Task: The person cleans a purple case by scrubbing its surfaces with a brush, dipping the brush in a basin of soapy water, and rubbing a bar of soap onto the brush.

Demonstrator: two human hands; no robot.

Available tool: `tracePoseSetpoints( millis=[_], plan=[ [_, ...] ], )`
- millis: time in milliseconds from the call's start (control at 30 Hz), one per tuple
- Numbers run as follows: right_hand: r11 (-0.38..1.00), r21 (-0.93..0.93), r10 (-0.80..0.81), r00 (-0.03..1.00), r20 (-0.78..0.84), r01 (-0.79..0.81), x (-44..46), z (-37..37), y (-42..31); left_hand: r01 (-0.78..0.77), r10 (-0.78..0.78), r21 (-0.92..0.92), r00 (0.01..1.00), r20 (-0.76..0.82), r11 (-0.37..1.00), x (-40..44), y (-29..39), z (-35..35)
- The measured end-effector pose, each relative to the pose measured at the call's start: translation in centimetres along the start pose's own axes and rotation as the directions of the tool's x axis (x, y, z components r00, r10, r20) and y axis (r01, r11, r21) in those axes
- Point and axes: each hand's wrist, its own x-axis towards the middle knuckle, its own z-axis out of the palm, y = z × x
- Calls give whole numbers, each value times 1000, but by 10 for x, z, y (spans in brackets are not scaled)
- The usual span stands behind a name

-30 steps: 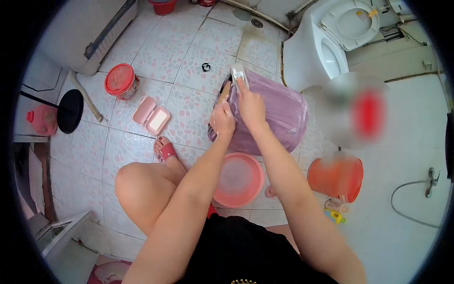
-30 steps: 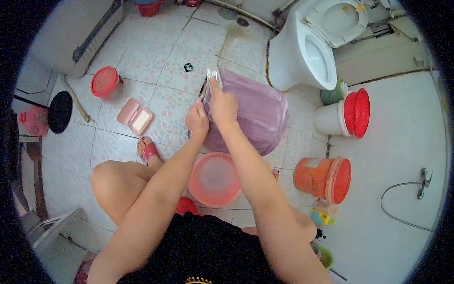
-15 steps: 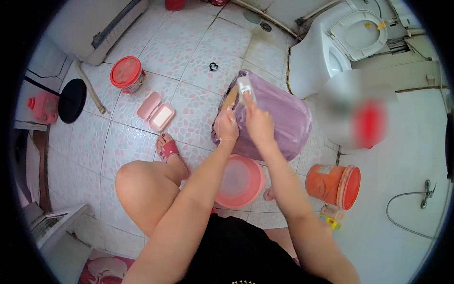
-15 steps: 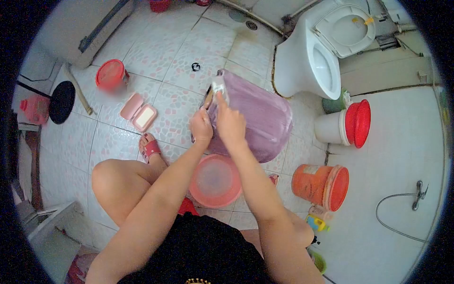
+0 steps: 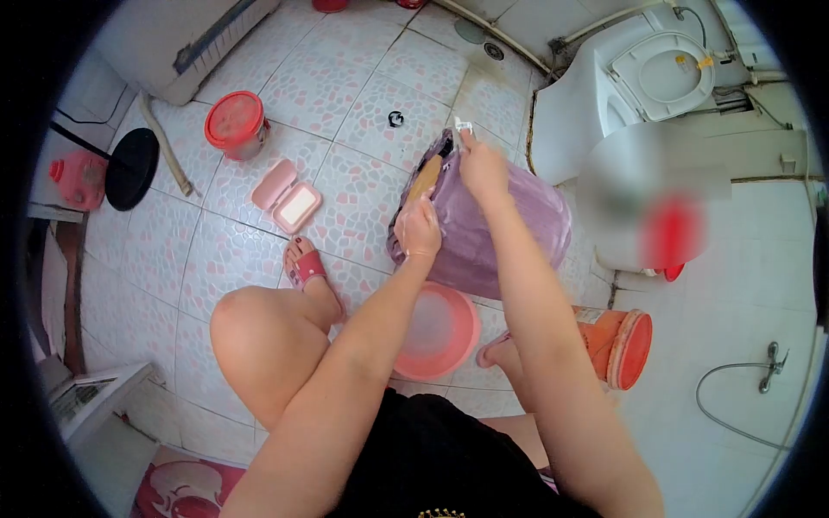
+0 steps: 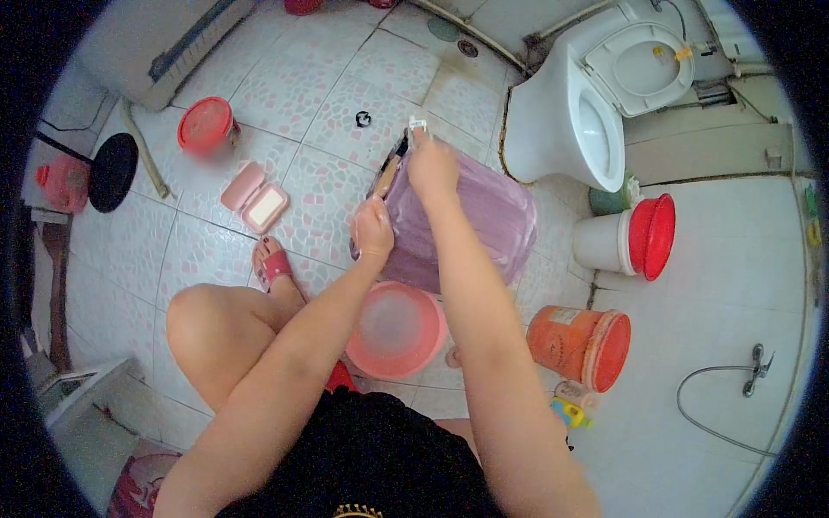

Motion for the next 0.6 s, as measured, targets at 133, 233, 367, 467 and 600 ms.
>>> tracePoseSetpoints(
  millis=[133, 233, 367, 467, 600],
  plan=[
    [997, -6, 83, 996, 44, -83, -49, -17, -23, 4, -4, 13, 1000, 14, 1000, 0, -3, 0],
    [998, -18, 59, 993, 103, -58, -92, -25, -35, -2, 1, 3, 1000, 17, 1000, 1, -2, 0],
    [999, -17, 43, 985, 170, -41, -151, -26, -51, 50, -55, 67, 995, 78, 997, 2, -17, 10],
    [1000, -6, 20, 982, 186, -19, -160, -24, -52, 51, -52, 22, 997, 52, 998, -2, -21, 9],
    [998, -61, -2, 987, 163, 12, -132, -35, -49, 47, -48, 14, 995, 84, 999, -1, -9, -1]
  ],
)
